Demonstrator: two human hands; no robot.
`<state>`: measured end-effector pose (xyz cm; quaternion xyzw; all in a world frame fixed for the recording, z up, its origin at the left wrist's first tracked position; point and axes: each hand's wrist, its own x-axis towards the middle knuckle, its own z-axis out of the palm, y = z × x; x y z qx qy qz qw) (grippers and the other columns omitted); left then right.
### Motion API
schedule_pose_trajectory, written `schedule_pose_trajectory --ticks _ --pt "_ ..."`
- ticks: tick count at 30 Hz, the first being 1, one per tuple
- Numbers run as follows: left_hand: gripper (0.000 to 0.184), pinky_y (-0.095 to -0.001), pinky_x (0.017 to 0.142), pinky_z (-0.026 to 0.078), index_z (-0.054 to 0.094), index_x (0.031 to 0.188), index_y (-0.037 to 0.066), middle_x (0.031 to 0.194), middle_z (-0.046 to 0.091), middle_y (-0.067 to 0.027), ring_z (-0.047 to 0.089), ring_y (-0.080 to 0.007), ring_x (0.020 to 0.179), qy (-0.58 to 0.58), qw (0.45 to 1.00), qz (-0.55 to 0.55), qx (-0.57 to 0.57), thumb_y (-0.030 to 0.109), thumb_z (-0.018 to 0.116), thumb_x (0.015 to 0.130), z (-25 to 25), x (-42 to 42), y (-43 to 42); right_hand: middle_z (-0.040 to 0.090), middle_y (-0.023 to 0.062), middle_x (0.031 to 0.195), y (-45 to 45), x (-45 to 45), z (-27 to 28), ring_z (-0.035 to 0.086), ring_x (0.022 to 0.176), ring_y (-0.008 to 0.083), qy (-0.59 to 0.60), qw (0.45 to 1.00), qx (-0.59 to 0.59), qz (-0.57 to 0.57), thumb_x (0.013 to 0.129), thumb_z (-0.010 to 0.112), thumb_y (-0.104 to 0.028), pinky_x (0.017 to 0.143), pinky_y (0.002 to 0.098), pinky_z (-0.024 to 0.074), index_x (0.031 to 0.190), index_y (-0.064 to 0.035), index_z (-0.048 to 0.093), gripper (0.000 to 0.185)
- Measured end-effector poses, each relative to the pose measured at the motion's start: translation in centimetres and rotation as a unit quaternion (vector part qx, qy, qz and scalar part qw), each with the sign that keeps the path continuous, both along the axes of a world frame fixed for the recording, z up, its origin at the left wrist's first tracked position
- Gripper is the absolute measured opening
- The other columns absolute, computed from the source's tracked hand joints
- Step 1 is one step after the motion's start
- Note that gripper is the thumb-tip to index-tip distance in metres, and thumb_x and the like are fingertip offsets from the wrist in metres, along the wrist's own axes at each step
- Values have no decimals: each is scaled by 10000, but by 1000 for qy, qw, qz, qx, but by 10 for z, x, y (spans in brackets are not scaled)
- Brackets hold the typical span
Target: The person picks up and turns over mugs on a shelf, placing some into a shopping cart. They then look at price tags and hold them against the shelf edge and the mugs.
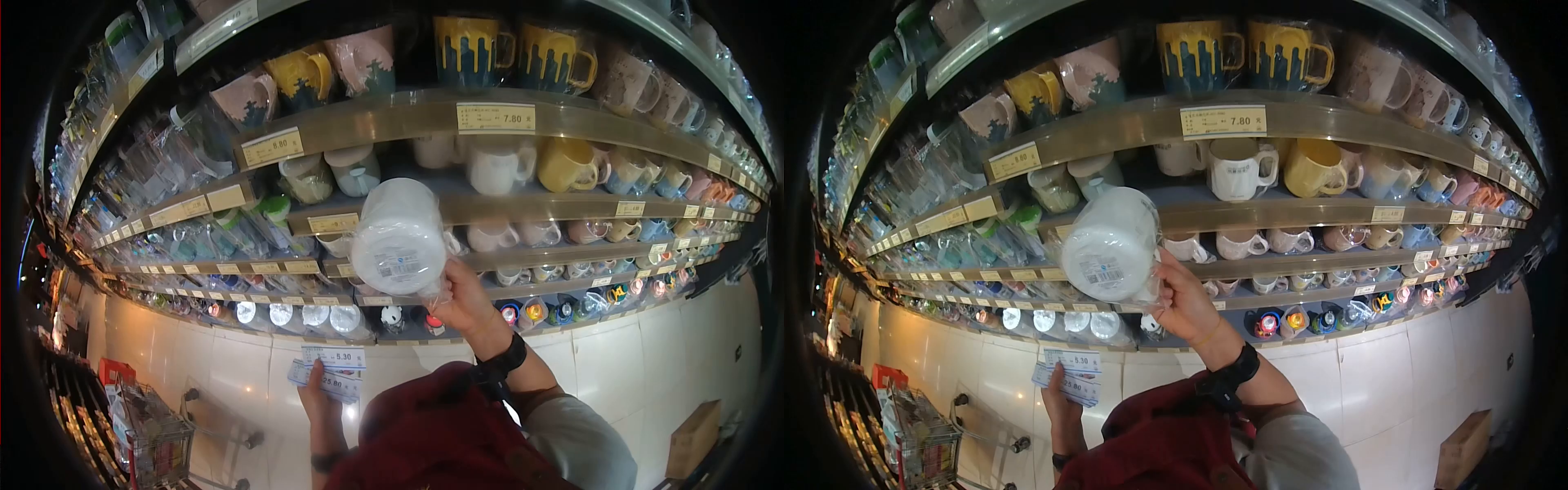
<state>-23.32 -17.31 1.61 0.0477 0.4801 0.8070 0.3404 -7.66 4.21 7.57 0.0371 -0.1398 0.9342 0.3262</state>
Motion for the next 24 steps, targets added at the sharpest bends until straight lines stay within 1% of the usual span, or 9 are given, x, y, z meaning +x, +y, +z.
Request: schedule_pose_trajectory --ticks 2,4,5,7,8,9,11,18,24 --pt "240 -353 621 506 436 1042 -17 907 540 -118 571 -226 765 1 1000 13 -1 72 478 823 -7 -3 -1 546 29 875 10 3 1 506 633 77 101 993 57 14 838 437 -97 531 183 427 1186 -55 415 351" --pt "252 -365 624 504 430 1053 -19 913 539 -120 570 -234 767 7 1000 14 3 71 474 822 -12 -6 -5 505 -24 748 15 9 33 419 520 38 -221 936 137 -238 844 427 -68 473 178 366 1152 -73 427 308" --pt "252 -365 624 504 430 1053 -19 913 539 -120 570 -234 767 9 1000 11 10 71 474 822 -14 -7 -7 505 -24 748 26 10 33 419 520 38 -217 935 141 -243 844 427 -68 473 178 366 1152 -73 427 308" --pt "259 -376 626 501 428 1057 -22 910 540 -125 570 -240 770 6 1000 16 4 75 471 821 -15 -8 -10 522 35 801 50 13 35 483 592 126 -427 648 450 -442 837 442 -76 529 242 391 1115 -58 449 279" --pt "259 -381 626 500 427 1055 -26 909 540 -128 569 -247 769 15 1000 17 -8 76 464 820 -17 -9 -10 506 84 808 53 14 43 517 664 228 -465 526 509 -498 814 459 -64 591 316 408 1089 -75 470 275" --pt "259 -381 626 500 427 1055 -26 909 540 -128 569 -247 769 19 1000 11 6 76 464 820 -19 -10 -9 506 84 808 60 14 48 517 664 228 -459 518 511 -510 814 459 -64 591 316 408 1089 -75 470 275" --pt "258 -382 623 500 425 1052 -31 905 539 -127 569 -250 771 6 999 29 -20 76 461 819 -22 -10 -8 493 117 802 79 12 49 515 697 290 -459 365 594 -550 788 468 -45 611 360 414 1087 -114 478 307" --pt "258 -345 626 502 475 1035 -49 893 562 -140 570 -240 779 -12 998 -5 -67 102 499 828 -21 -13 -6 506 120 777 121 -4 35 526 726 313 -461 295 605 -578 745 476 -19 619 390 434 1018 -126 502 294" --pt "243 -325 492 491 484 1011 -27 825 577 -128 584 -234 661 10 998 -5 -68 147 478 840 -25 -16 -3 497 109 709 132 -10 33 515 694 294 -497 253 598 -576 750 485 -71 612 392 419 952 -124 522 212"
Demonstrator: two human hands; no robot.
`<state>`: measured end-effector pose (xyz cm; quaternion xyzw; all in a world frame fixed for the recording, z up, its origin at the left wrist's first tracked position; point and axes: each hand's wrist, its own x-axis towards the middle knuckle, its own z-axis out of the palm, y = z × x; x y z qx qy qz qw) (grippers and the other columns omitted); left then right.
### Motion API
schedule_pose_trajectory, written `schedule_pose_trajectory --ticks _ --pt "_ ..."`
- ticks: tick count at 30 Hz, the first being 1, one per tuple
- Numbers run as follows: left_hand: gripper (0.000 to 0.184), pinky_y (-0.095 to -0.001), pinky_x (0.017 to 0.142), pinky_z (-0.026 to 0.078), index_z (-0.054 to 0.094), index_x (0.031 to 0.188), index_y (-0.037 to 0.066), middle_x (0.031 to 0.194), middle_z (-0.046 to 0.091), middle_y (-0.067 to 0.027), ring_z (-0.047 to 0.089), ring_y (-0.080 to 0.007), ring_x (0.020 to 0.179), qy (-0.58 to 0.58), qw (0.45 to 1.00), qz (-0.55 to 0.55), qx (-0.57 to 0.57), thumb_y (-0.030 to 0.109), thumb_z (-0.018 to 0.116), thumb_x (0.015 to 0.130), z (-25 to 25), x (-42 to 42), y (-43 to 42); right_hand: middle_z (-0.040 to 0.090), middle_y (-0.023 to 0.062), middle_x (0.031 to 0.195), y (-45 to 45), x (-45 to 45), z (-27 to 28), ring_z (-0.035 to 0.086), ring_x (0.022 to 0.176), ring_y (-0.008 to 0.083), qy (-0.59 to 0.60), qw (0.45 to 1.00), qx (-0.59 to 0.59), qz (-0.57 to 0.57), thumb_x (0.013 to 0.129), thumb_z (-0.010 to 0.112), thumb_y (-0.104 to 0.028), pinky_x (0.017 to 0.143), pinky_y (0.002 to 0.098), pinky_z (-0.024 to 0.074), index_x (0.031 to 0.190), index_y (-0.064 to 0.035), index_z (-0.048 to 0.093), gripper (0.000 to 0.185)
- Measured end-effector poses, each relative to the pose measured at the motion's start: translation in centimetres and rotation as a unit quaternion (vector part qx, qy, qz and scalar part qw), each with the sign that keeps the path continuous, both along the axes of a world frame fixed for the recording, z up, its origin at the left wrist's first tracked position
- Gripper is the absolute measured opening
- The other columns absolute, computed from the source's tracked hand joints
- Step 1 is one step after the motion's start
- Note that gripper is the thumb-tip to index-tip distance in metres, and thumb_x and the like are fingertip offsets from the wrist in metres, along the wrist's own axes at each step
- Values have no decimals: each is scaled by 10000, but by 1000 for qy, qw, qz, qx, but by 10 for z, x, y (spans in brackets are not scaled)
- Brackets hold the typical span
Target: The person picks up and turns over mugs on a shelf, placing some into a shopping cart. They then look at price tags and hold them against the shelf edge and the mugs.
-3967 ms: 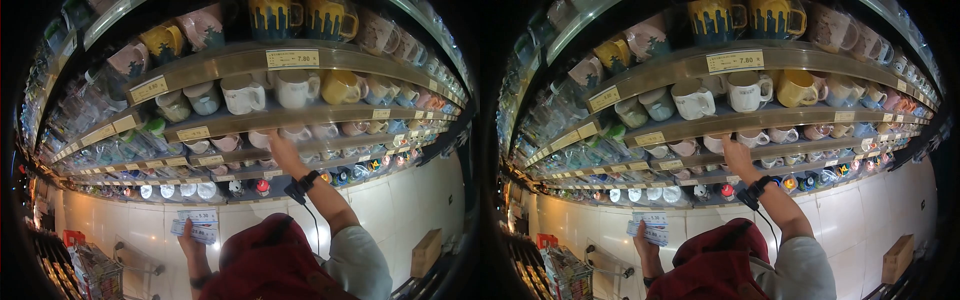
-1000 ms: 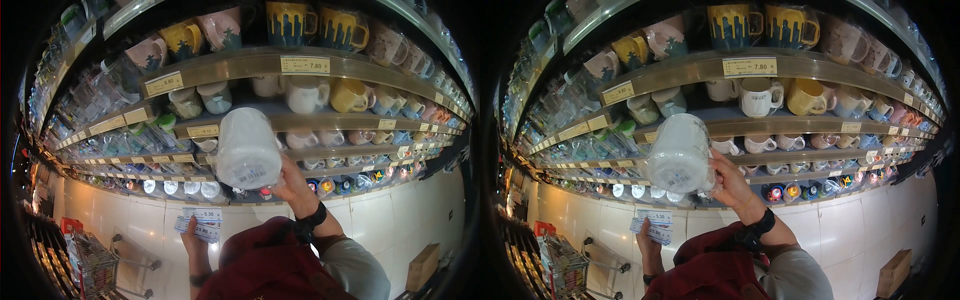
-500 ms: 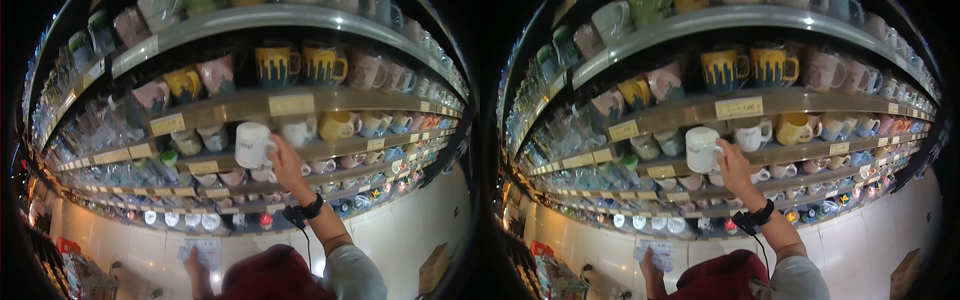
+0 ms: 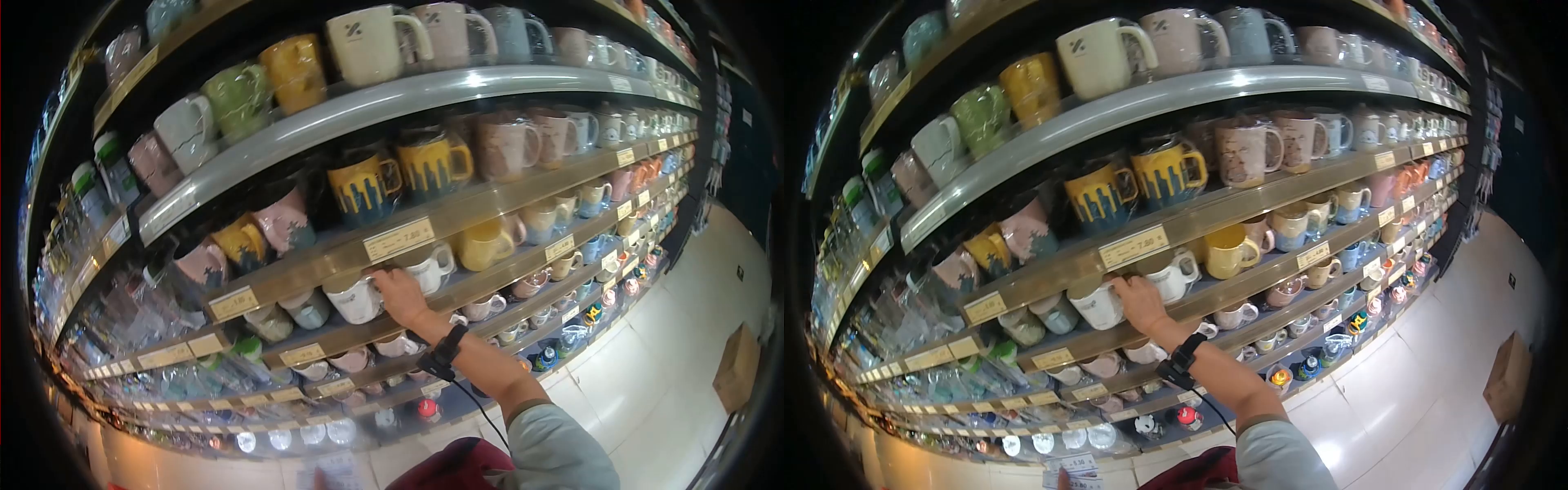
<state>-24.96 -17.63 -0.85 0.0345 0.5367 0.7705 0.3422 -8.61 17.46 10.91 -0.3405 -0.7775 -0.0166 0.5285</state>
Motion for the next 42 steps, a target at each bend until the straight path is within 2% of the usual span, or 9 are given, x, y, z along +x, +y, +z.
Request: schedule_pose_trajectory --ticks 10,14,18,24,26,30,33,37,42 --pt "229 -312 444 478 498 996 -14 817 577 -123 580 -227 627 -9 1000 -10 -5 155 467 845 -1 0 6 527 114 771 -25 6 2 528 735 316 -3 996 -89 -21 747 537 -99 639 388 440 963 -117 525 217" --pt "219 -278 382 438 512 972 -14 763 581 -109 555 -196 544 -34 999 7 -2 161 466 848 10 3 -1 582 70 890 -49 73 47 573 735 284 67 994 -18 89 752 547 -117 634 354 477 930 -115 545 178" --pt "210 -266 317 381 529 930 -13 686 572 -84 493 -151 431 -38 999 6 -34 173 474 849 -2 -3 -5 565 105 827 -15 172 120 560 707 271 214 961 64 -163 729 554 -82 620 309 447 956 -81 519 230" --pt "208 -275 314 387 544 882 -13 630 560 -80 489 -152 419 -8 999 0 -49 177 464 859 -6 9 11 553 127 867 56 247 149 545 818 303 160 934 193 -254 748 558 -122 666 379 435 1084 -98 458 351" --pt "217 -275 331 402 545 889 -18 652 569 -94 508 -165 442 7 998 -10 -62 181 463 861 -24 1 11 548 138 891 60 253 151 537 845 319 147 966 -16 -213 768 547 -150 682 400 429 1080 -90 461 330" --pt "238 -270 361 427 542 922 -27 696 586 -124 546 -187 489 12 999 25 -36 191 471 858 -12 20 20 575 156 889 64 251 153 548 824 321 98 974 -38 -199 813 500 -225 706 363 427 1119 -70 448 347" --pt "241 -282 393 445 527 957 -29 752 589 -134 562 -192 541 -8 999 -6 -30 183 477 853 -2 26 13 574 166 848 65 246 149 558 764 315 117 965 125 -200 813 494 -213 672 358 431 1117 -56 443 346" --pt "253 -292 437 461 503 1000 -36 817 583 -137 573 -202 610 -7 1000 3 -22 165 475 849 7 31 9 507 91 735 20 229 135 510 582 185 311 940 47 -132 804 477 -151 538 300 433 1156 -18 376 389" --pt "280 -296 450 464 473 1046 -35 838 581 -135 578 -218 636 -30 999 -37 -5 159 473 844 6 31 12 459 15 723 -62 182 80 357 450 42 550 767 -245 222 838 386 -131 380 176 311 1242 -78 268 423"
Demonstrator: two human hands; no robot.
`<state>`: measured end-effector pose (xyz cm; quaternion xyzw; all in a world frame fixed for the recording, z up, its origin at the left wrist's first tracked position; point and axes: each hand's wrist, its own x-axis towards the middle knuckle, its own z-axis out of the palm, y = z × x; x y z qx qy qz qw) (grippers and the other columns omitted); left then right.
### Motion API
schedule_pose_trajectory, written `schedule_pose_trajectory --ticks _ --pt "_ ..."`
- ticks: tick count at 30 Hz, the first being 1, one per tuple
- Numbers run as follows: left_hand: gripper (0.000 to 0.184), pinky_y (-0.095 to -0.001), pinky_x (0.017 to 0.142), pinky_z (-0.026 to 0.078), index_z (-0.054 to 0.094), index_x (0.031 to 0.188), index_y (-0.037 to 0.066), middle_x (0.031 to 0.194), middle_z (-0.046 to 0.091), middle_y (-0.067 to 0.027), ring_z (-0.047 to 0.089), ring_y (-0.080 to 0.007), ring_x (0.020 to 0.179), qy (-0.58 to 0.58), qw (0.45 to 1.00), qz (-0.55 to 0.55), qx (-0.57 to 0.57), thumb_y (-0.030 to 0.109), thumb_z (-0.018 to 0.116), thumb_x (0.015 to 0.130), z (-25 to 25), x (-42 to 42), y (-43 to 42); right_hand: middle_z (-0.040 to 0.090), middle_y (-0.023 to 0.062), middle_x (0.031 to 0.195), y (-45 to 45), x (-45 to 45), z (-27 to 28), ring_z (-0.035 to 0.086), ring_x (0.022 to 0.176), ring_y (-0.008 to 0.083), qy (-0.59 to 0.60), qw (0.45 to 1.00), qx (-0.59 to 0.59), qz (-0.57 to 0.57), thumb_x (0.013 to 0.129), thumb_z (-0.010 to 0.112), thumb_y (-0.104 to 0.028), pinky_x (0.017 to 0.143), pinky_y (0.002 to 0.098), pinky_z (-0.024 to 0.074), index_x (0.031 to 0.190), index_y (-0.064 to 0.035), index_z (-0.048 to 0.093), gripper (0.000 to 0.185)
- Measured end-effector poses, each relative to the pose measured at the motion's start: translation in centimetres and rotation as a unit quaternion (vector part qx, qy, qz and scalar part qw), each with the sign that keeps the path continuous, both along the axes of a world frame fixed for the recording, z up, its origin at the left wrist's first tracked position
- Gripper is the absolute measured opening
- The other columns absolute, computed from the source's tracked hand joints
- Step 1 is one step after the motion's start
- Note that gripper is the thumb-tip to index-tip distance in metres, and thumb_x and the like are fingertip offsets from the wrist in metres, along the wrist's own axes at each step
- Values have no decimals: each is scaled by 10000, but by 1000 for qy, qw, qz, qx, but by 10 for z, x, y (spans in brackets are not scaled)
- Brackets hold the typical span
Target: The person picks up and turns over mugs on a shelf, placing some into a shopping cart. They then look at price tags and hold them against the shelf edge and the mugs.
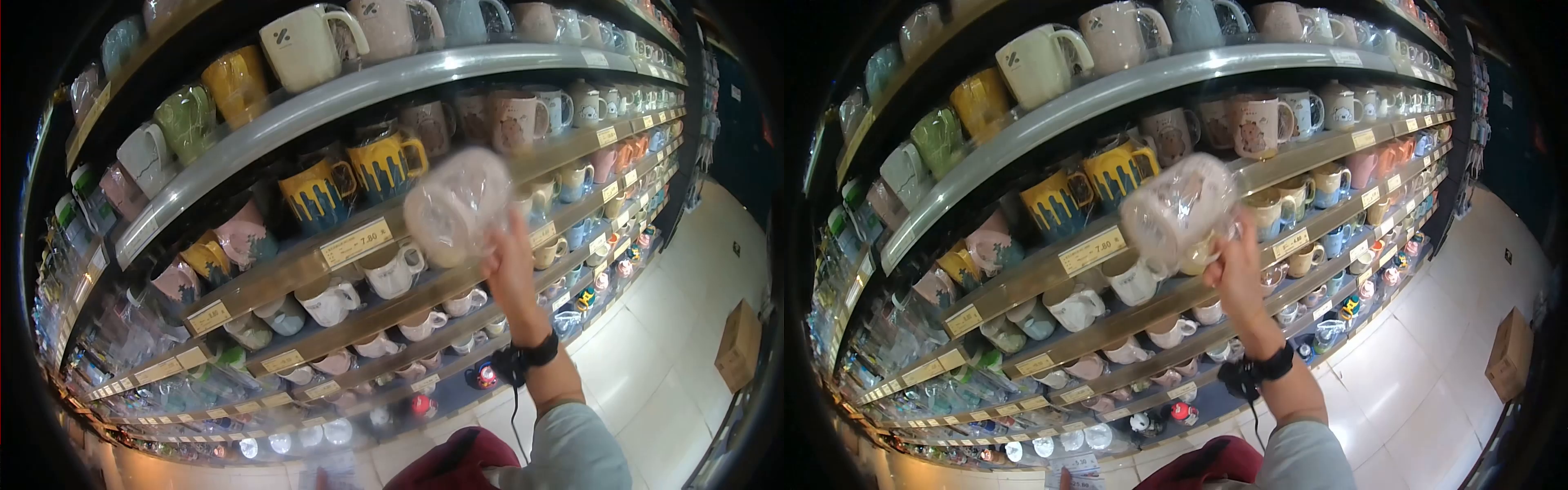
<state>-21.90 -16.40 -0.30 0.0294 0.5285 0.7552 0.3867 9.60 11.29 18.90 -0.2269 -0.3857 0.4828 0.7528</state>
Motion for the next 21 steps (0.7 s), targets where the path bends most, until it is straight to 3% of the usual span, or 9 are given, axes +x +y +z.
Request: schedule_pose_trajectory --ticks 3,6,12,16,18,20,21 --pt "287 -294 439 463 471 1053 -37 818 582 -135 579 -226 612 30 998 -10 -48 164 464 847 13 1 8 413 -18 721 -33 -27 -31 282 440 20 158 943 -123 266 820 371 -96 383 146 276 1204 -117 343 385" --pt "299 -292 436 467 477 1051 -41 825 588 -139 589 -239 615 51 996 -34 -59 184 444 858 12 -4 11 408 -39 711 -56 -42 -37 276 446 3 147 907 -177 352 820 377 -93 388 134 273 1165 -123 389 346" --pt "321 -310 424 476 462 1076 -38 834 594 -164 594 -257 616 48 998 -16 -31 202 428 865 -15 -18 12 429 -61 723 -75 -48 -33 274 440 -12 155 895 -181 378 816 382 -96 380 118 269 1178 -120 390 363" --pt "315 -327 523 507 463 1073 -40 874 587 -167 597 -261 684 50 996 -71 -30 195 431 865 -25 -30 7 452 -63 735 -77 -47 -34 274 436 -13 176 889 -148 397 821 379 -102 378 120 270 1182 -116 391 361" --pt "308 -333 558 514 465 1072 -42 894 583 -165 598 -260 716 49 995 -84 -23 183 437 864 -13 -23 9 456 -63 736 -76 -47 -36 275 434 -13 175 889 -149 396 822 377 -101 376 120 269 1181 -115 392 360" --pt "319 -332 646 477 439 1084 -60 935 545 -131 562 -227 785 63 998 -14 21 110 475 816 22 7 17 460 -62 737 -75 -46 -35 276 433 -14 170 891 -149 394 823 376 -100 374 120 268 1181 -114 393 359" --pt "319 -332 646 477 439 1084 -60 935 545 -131 562 -227 785 63 998 -14 22 110 475 816 16 3 17 464 -63 741 -75 -46 -35 278 431 -16 165 892 -154 392 825 375 -100 372 119 268 1183 -114 392 359"
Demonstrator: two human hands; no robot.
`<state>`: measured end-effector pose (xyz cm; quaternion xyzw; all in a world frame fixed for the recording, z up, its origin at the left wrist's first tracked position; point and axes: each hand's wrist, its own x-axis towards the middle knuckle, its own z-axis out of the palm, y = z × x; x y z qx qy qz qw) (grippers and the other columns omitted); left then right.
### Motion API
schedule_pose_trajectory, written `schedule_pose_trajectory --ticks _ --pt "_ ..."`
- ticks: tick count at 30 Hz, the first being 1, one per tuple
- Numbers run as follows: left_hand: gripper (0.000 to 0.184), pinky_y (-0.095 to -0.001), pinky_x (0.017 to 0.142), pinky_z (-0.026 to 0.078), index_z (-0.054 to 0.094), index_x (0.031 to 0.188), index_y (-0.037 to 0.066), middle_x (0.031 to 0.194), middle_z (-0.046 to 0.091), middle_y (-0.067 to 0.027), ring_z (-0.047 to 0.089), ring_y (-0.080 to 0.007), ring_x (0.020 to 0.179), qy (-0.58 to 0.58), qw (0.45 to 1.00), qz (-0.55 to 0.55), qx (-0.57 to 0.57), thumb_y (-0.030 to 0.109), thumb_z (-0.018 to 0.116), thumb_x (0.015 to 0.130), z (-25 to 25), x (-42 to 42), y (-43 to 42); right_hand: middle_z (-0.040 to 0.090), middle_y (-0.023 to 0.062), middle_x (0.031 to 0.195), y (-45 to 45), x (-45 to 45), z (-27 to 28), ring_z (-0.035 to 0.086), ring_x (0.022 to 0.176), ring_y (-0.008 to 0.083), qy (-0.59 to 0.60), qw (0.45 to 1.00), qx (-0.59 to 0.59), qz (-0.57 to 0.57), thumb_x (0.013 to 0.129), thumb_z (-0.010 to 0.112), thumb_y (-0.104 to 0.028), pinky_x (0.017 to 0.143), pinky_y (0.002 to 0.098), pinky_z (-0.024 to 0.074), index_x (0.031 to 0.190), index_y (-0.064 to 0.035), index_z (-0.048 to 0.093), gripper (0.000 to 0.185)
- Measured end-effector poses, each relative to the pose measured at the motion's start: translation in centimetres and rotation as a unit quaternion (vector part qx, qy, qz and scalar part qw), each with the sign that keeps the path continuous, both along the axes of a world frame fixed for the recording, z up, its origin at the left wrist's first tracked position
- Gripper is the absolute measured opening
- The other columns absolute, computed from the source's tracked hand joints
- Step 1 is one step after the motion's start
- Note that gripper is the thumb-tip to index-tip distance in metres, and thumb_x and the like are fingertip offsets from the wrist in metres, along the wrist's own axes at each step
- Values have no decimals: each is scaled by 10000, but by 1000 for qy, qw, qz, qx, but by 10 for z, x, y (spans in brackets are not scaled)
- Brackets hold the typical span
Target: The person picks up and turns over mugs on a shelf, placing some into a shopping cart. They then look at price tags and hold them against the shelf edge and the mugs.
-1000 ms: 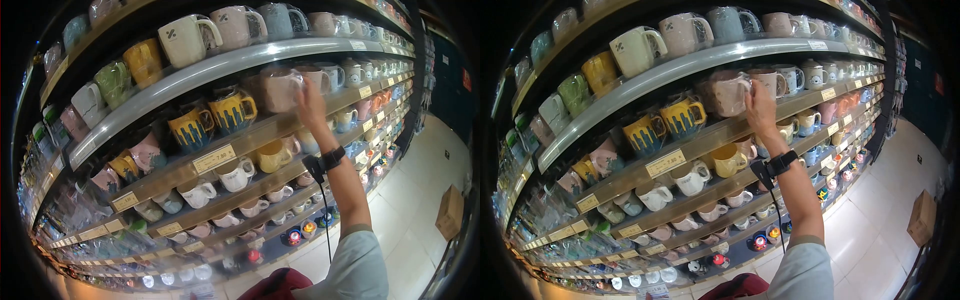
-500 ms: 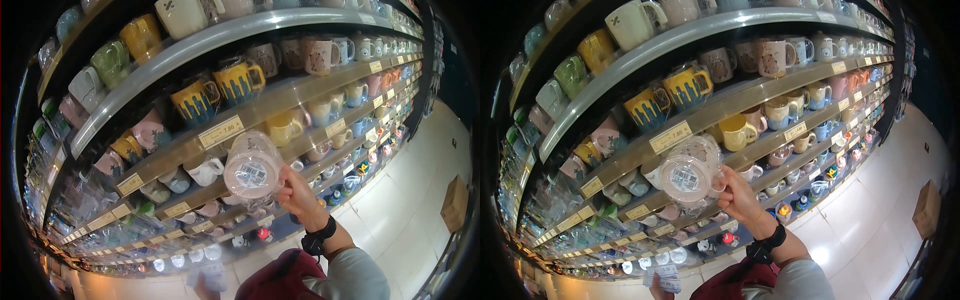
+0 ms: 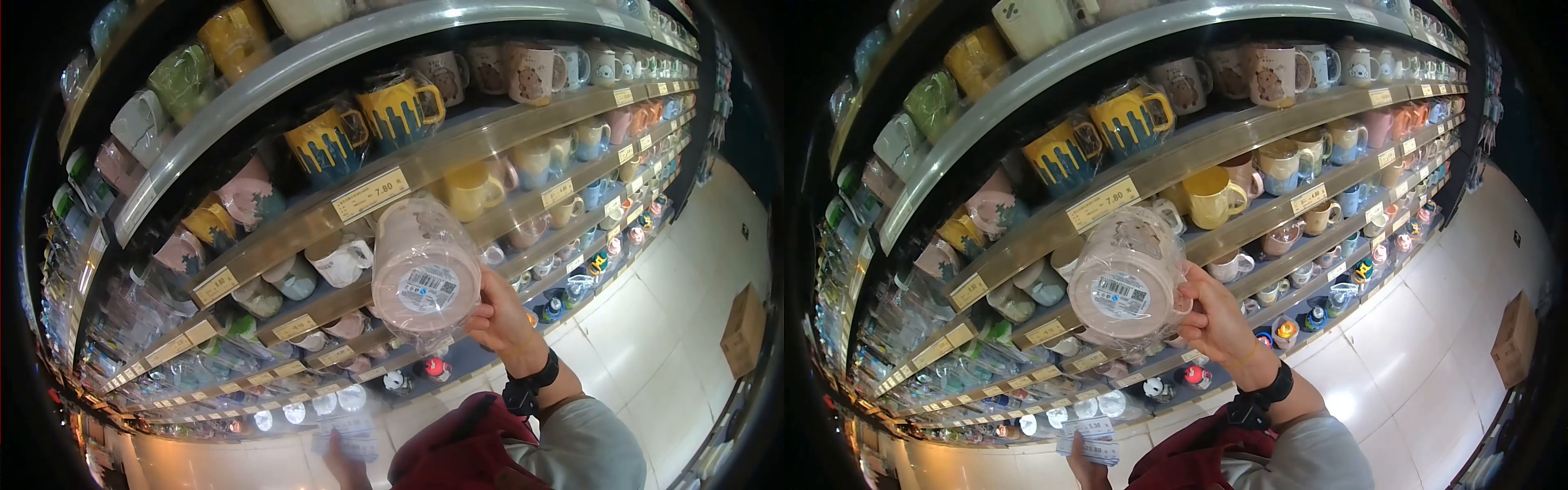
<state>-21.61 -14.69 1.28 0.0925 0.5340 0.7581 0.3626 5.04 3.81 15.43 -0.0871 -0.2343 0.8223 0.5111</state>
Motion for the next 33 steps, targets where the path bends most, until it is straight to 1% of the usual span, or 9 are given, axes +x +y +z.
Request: schedule_pose_trajectory --ticks 3,8,13,20,27,29,31,32,33 --pt "288 -341 600 518 469 1069 -47 924 579 -157 596 -254 761 -22 999 -21 -33 143 456 854 -16 -12 0 470 -63 749 1 0 1 281 428 -19 -5 1000 -8 -1 829 374 -100 369 117 270 1188 -114 388 360" --pt "285 -364 648 516 465 1079 -52 950 574 -151 590 -257 805 -24 999 -19 -25 105 472 841 -17 -13 0 476 -62 757 3 -2 -3 284 430 -22 7 1000 -3 5 833 372 -100 369 113 274 1199 -113 378 366" --pt "327 -342 639 475 433 1087 -60 923 544 -139 561 -236 778 12 1000 -17 -2 124 466 819 6 7 3 473 -56 751 4 -3 -2 288 432 -20 1 1000 8 2 834 370 -97 368 116 278 1206 -110 370 373" --pt "316 -392 676 513 444 1112 -49 985 561 -158 582 -279 836 -42 999 -11 -14 106 476 838 -13 -10 1 471 -54 745 5 -5 -5 285 425 -18 3 1000 -6 4 830 371 -92 366 118 278 1210 -106 370 380" --pt "307 -385 658 515 455 1091 -55 967 568 -158 587 -276 813 -33 999 10 -14 114 481 836 -13 -7 1 473 -55 752 5 -7 -6 274 420 -16 9 1000 -18 5 824 372 -86 360 121 260 1211 -120 375 389" --pt "292 -365 625 518 466 1069 -64 936 576 -159 593 -266 777 -37 999 -14 -16 118 472 841 -21 -12 0 474 -55 760 6 -7 -7 270 420 -16 4 1000 -22 2 822 369 -85 360 123 256 1213 -122 373 392" --pt "286 -354 602 518 472 1059 -67 918 579 -160 596 -263 753 -33 999 -13 -34 121 467 843 -20 -13 -1 478 -41 784 9 -7 -14 306 468 4 86 996 -2 36 822 388 -65 407 133 290 1189 -122 390 371" --pt "280 -344 578 518 478 1048 -70 901 583 -161 599 -261 730 -29 998 -13 -51 124 462 846 -20 -13 0 478 -41 784 10 -9 -18 306 468 4 83 996 0 35 822 388 -65 407 133 290 1189 -122 390 371" --pt "280 -344 578 518 478 1048 -70 901 583 -161 599 -261 730 -32 998 -16 -49 124 462 846 -22 -14 0 485 -26 803 12 -14 -22 357 519 25 135 990 -4 37 823 405 -59 448 151 331 1161 -116 411 342"
